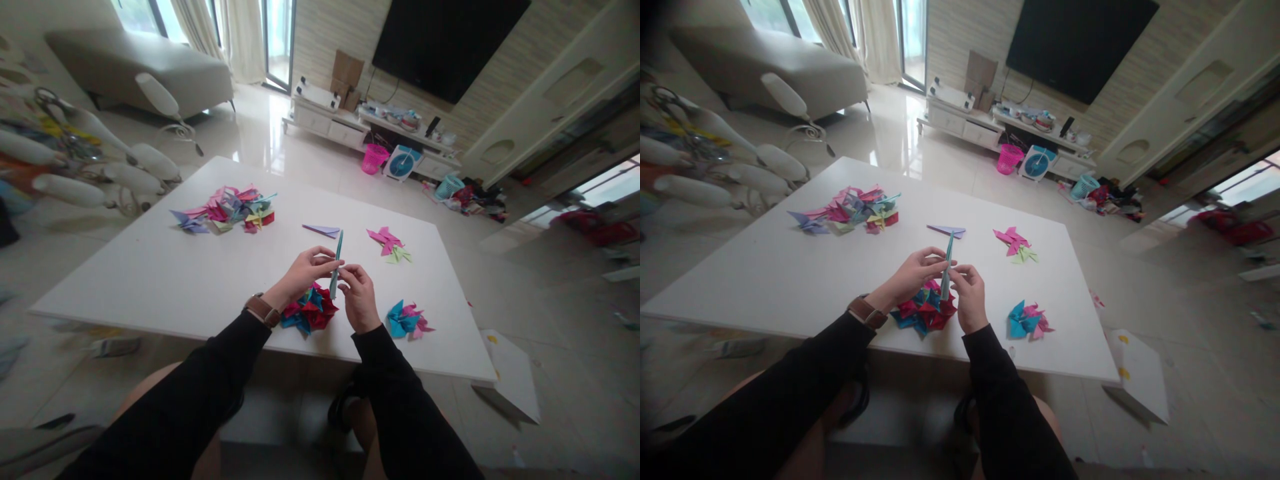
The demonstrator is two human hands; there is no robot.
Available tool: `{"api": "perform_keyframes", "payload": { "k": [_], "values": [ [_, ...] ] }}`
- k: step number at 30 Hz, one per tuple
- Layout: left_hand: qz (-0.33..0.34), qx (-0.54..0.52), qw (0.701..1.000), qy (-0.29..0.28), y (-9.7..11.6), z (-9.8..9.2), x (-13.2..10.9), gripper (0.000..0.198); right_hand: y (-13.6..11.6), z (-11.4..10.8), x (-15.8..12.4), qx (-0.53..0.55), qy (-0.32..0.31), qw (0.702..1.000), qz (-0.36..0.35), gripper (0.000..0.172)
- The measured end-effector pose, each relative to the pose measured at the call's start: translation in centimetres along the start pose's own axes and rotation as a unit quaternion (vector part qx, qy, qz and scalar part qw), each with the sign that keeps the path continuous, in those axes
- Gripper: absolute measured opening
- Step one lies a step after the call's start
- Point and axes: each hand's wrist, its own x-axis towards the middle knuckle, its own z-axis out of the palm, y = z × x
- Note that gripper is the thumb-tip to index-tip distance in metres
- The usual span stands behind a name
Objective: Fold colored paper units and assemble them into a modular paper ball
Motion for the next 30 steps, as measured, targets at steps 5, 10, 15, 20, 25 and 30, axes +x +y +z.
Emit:
{"api": "perform_keyframes", "payload": {
  "k": [5,10,15,20,25,30],
  "values": [
    [0.009,0.014,1.0,0.003,-0.34,-0.17,0.22,0.048,0.19,-0.12,0.03,-0.01,-0.017,1.0,-0.014,0.026],
    [0.009,0.017,1.0,0.002,-0.28,-0.15,0.08,0.045,0.33,-0.19,0.16,-0.007,-0.012,1.0,-0.003,0.023],
    [0.007,0.017,1.0,0.003,-0.14,-0.09,-0.04,0.044,0.22,-0.13,0.21,-0.001,-0.008,1.0,0.004,0.02],
    [0.0,0.016,1.0,0.004,-0.21,-0.15,-0.01,0.043,0.15,-0.23,0.3,-0.004,0.0,1.0,-0.009,0.017],
    [-0.003,0.013,1.0,0.005,-0.18,-0.06,0.0,0.043,-0.02,-0.25,0.24,-0.004,0.001,1.0,0.001,0.019],
    [-0.007,0.006,1.0,0.004,0.0,0.09,-0.09,0.044,-0.07,-0.24,0.19,-0.001,0.002,1.0,-0.001,0.02]
  ]
}}
